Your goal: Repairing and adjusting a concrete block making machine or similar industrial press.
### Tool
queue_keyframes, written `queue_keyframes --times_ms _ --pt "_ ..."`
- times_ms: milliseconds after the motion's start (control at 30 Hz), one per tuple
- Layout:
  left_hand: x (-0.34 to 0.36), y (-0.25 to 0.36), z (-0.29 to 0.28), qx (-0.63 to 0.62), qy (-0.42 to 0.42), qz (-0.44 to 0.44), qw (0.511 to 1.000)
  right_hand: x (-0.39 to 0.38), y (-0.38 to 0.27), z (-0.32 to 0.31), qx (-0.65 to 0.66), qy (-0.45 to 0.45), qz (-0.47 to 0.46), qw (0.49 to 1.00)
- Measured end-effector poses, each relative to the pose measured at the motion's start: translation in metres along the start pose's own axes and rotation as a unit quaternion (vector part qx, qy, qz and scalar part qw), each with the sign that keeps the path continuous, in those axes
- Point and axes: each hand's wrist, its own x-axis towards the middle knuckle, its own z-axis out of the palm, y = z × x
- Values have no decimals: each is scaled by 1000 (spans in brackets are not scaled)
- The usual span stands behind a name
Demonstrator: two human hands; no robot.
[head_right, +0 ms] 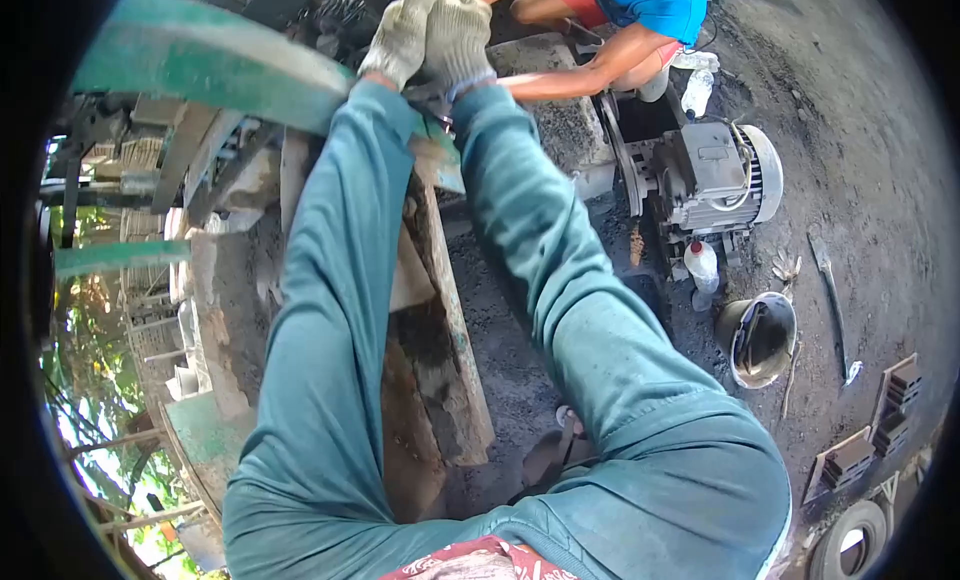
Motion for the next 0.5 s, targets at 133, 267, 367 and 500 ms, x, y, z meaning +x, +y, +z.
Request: queue_keyframes --times_ms 133,267,367,500 --pt "-81 127 20 -169 -142 -290 931 -100 1 -110 -62 -170 103 978" --pt "-136 149 37 -207 -151 -262 930 -145 -18 -145 44 -134 201 969" --pt "-140 151 27 -183 -188 -323 909 -148 -29 -147 42 -121 201 971" --pt "-89 209 -53 40 -25 -306 951 -130 -44 -159 443 -4 524 727"
